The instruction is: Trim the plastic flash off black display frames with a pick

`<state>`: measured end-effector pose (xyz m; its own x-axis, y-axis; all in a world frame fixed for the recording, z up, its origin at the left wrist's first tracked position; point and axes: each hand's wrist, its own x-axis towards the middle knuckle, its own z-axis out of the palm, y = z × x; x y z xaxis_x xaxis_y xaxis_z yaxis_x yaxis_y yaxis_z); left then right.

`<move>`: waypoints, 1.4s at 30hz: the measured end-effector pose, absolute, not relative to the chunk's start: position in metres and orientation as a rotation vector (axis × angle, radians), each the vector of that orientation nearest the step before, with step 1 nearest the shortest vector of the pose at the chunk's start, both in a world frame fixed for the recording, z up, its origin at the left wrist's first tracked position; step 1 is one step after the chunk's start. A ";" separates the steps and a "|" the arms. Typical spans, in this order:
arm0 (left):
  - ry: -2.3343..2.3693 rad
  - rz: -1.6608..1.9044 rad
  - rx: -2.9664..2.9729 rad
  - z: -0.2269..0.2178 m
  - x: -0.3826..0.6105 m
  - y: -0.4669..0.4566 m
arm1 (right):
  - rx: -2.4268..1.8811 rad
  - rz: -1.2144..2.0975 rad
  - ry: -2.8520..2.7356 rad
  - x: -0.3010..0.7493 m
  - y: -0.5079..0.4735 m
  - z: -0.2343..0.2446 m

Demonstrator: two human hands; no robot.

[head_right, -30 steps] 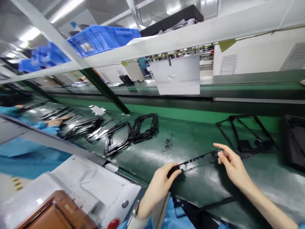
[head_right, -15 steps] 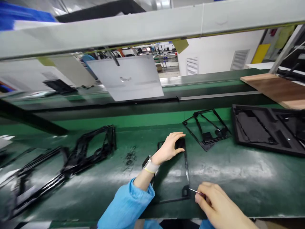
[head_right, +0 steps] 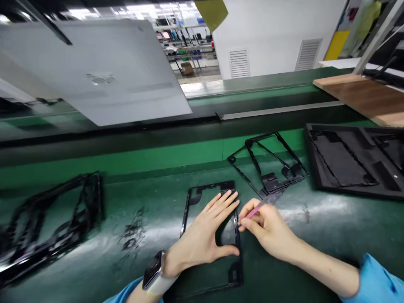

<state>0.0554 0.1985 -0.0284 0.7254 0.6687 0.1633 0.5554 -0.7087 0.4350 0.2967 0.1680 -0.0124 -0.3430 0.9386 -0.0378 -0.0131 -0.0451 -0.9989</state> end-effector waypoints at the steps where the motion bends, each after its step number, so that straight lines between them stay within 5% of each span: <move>1: 0.941 0.443 2.574 -0.029 0.055 0.200 | -1.040 1.520 -1.394 0.293 0.171 -0.018; 17: 0.978 0.537 2.530 -0.032 0.057 0.197 | -1.300 1.110 -1.793 0.281 0.178 -0.022; 42: 0.969 0.535 2.634 -0.034 0.058 0.198 | -1.304 1.089 -1.851 0.275 0.183 -0.017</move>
